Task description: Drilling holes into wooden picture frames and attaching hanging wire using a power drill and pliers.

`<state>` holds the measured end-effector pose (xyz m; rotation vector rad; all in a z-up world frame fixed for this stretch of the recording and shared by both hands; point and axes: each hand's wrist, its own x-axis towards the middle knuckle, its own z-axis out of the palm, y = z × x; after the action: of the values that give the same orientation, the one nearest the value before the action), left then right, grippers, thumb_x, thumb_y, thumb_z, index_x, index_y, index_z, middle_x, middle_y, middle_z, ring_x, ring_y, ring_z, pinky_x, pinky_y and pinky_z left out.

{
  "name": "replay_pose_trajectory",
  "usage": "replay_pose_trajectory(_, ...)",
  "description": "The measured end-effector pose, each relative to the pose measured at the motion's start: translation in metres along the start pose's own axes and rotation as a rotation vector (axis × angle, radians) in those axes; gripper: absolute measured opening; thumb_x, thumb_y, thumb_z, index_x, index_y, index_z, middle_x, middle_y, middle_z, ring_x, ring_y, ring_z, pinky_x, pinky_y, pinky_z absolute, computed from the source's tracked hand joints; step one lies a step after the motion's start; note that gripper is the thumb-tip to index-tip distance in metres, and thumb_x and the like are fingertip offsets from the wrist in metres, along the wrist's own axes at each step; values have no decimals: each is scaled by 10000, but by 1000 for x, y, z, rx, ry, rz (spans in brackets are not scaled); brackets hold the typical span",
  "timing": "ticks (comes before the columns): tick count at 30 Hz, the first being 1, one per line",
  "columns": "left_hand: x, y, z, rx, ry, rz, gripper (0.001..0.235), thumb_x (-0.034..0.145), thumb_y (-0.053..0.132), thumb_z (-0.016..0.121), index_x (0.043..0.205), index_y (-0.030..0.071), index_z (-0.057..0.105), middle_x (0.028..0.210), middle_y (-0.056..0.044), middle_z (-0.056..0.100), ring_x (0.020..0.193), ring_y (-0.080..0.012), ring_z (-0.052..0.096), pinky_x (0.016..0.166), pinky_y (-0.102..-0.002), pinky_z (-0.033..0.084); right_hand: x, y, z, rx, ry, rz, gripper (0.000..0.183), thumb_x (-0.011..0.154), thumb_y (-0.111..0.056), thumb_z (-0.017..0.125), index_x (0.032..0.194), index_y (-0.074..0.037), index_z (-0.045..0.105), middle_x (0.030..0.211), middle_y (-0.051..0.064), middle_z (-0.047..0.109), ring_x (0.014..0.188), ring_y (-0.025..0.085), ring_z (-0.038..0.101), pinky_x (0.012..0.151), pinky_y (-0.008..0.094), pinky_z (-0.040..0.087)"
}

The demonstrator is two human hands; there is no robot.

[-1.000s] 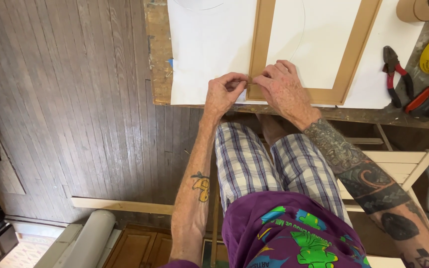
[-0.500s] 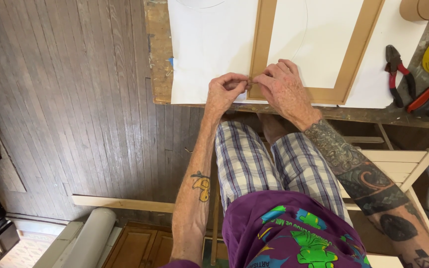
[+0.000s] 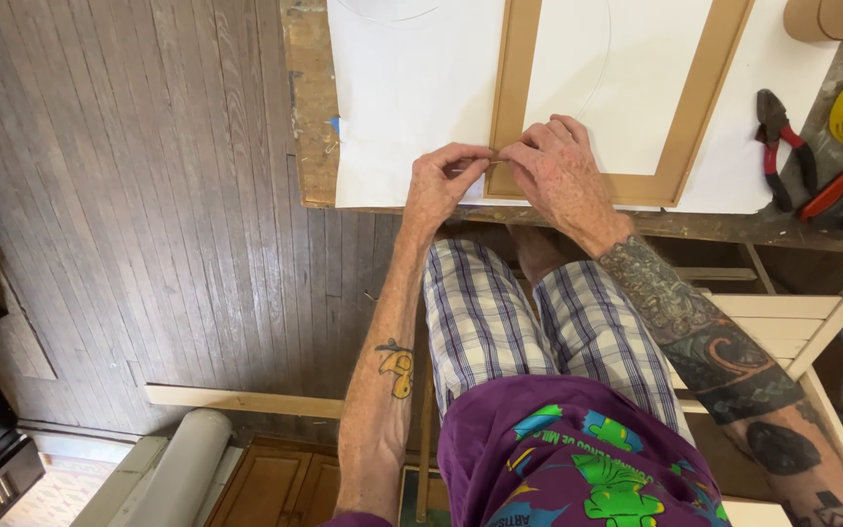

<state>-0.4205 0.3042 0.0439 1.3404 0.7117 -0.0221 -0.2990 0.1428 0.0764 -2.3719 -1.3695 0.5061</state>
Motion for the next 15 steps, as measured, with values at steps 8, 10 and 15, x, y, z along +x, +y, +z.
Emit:
replay_pose_trajectory(8,-3,2,6,265,58,182,179,923,55,769,1056,169,805,939,-62,754,885,-196,752,789,-307,642,-2,6,9,-66,-26,-13,167,935,-121,769,1073,-198,714,987,14,607,1053,173,624,1176,475,380)
replay_pose_trajectory(10,-3,-1,7,281,67,197,178,929,60,764,1059,177,802,937,-56,750,887,-192,749,790,-302,641,-1,7,13,-77,-11,-24,164,930,-127,772,1060,-204,708,980,8,597,1045,172,617,1173,468,383)
replay_pose_trajectory(15,-4,-1,6,322,67,230,173,940,60,748,1061,174,794,927,-71,739,889,-223,745,783,-320,644,1,6,18,-103,9,-36,149,919,-137,783,1019,-213,702,953,-3,589,1017,161,612,1168,460,389)
